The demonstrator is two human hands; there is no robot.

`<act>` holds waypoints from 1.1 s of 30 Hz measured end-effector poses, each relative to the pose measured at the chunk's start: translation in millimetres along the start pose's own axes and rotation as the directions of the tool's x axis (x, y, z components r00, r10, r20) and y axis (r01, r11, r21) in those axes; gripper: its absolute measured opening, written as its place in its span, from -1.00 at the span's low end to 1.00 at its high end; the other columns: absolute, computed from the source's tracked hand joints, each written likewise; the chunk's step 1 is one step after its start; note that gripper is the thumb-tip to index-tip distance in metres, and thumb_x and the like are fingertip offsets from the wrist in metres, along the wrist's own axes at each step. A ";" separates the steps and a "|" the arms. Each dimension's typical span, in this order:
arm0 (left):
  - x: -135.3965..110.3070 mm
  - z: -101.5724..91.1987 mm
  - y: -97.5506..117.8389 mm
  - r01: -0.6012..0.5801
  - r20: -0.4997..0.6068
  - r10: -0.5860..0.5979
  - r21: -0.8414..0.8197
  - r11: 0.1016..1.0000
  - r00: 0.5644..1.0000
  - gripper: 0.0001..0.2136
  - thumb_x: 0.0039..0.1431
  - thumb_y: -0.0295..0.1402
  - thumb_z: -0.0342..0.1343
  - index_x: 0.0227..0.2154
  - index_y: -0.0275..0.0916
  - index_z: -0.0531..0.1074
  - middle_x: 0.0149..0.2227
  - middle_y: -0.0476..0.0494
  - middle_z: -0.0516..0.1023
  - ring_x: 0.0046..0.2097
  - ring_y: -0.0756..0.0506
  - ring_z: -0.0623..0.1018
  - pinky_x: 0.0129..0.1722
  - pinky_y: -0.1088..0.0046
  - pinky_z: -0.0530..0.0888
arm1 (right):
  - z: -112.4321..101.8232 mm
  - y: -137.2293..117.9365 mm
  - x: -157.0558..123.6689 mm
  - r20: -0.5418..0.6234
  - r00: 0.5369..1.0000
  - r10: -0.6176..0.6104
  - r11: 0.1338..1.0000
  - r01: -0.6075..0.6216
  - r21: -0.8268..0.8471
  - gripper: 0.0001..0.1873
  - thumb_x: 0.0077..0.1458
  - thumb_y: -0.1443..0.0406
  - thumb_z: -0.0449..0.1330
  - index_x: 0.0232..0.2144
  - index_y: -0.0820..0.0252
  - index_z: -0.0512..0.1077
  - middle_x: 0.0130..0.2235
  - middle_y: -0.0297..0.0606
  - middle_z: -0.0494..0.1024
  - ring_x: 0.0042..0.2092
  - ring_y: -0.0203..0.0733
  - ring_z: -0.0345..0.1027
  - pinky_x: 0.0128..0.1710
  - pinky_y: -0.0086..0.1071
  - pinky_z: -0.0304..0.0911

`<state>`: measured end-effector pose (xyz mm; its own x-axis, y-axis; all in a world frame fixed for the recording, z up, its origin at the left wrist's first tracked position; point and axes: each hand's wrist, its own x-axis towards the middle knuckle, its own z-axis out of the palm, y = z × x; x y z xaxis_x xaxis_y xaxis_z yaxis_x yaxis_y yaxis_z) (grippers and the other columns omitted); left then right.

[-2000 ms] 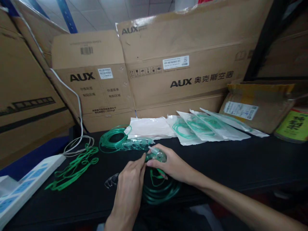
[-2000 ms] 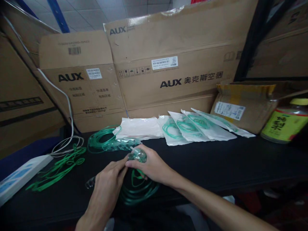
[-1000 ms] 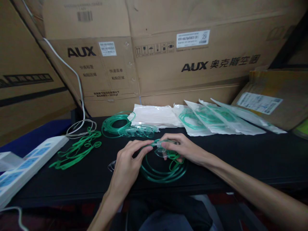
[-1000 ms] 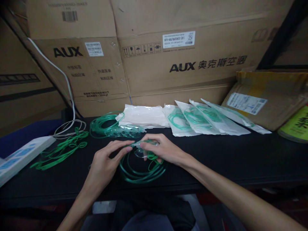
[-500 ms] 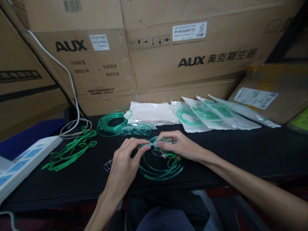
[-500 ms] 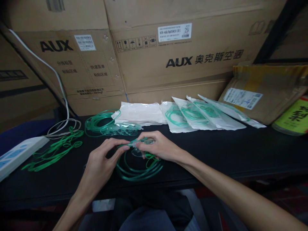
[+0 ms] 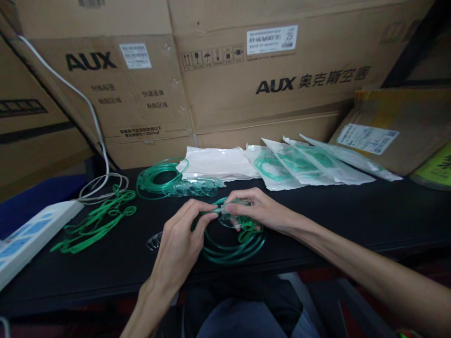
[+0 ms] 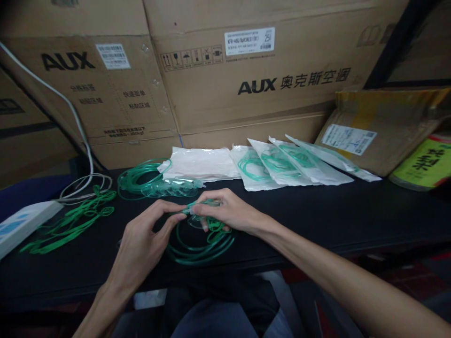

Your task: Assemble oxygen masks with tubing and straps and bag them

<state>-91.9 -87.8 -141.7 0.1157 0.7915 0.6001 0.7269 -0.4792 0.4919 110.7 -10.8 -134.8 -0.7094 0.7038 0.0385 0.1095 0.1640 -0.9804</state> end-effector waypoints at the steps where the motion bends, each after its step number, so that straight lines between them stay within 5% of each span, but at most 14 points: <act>1: -0.3 0.2 1.3 -0.006 -0.009 0.006 0.004 1.000 1.000 -0.92 0.33 -0.42 0.11 -0.26 -0.21 0.51 -0.25 -0.08 0.63 -0.18 -0.07 0.61 -0.13 0.49 0.47 | 0.2 -0.8 -0.3 0.000 1.000 0.008 1.000 -0.008 0.010 -0.55 0.19 -0.08 0.22 -0.28 0.20 0.50 -0.52 -0.37 0.49 -0.56 -0.37 0.21 -0.68 -0.56 0.00; 7: -2.0 4.8 3.8 -0.032 -0.006 0.033 0.056 0.998 0.999 -0.87 0.33 -0.43 0.06 -0.26 -0.20 0.51 -0.28 -0.07 0.66 -0.24 -0.07 0.64 -0.18 0.50 0.48 | 0.4 -0.8 0.2 0.003 1.000 0.000 0.999 0.000 -0.035 -0.53 0.18 -0.10 0.23 -0.25 0.20 0.51 -0.52 -0.39 0.49 -0.59 -0.39 0.17 -0.67 -0.54 0.01; 16: 2.0 3.1 1.4 0.113 0.083 -0.113 0.006 0.994 0.990 -0.79 0.34 -0.36 0.02 -0.38 -0.19 0.50 -0.47 0.01 0.57 -0.43 -0.04 0.55 -0.32 0.52 0.41 | 2.9 2.8 1.9 -0.018 0.988 -0.151 0.987 0.150 -0.054 -0.70 0.25 0.06 0.24 -0.26 0.18 0.51 -0.42 -0.36 0.48 -0.43 -0.30 0.35 -0.48 -0.48 0.16; 23: 3.9 0.2 -2.2 0.222 0.092 -0.215 -0.076 0.972 0.972 -0.74 0.36 -0.16 0.04 -0.35 -0.17 0.51 -0.45 0.05 0.54 -0.40 -0.04 0.49 -0.35 0.51 0.36 | 0.0 -0.9 2.4 0.019 0.991 -0.130 0.989 0.131 -0.065 -0.63 0.26 -0.02 0.19 -0.20 0.17 0.49 -0.45 -0.35 0.52 -0.48 -0.30 0.30 -0.58 -0.49 0.07; 33: 3.0 0.0 -4.4 0.365 0.142 -0.341 -0.215 0.906 0.929 -0.62 0.37 -0.06 -0.03 -0.46 -0.19 0.42 -0.48 0.03 0.39 -0.37 -0.06 0.41 -0.33 0.47 0.31 | 1.5 -1.6 2.8 0.007 0.986 -0.168 0.986 0.168 0.016 -0.68 0.18 0.04 0.29 -0.28 0.18 0.48 -0.42 -0.38 0.48 -0.40 -0.27 0.39 -0.40 -0.43 0.26</act>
<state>-94.7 -83.3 -142.1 -0.0446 0.9527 0.3006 0.5553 -0.2265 0.8002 107.5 -10.1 -133.4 -0.7224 0.6614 0.2016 -0.0223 0.2692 -0.9628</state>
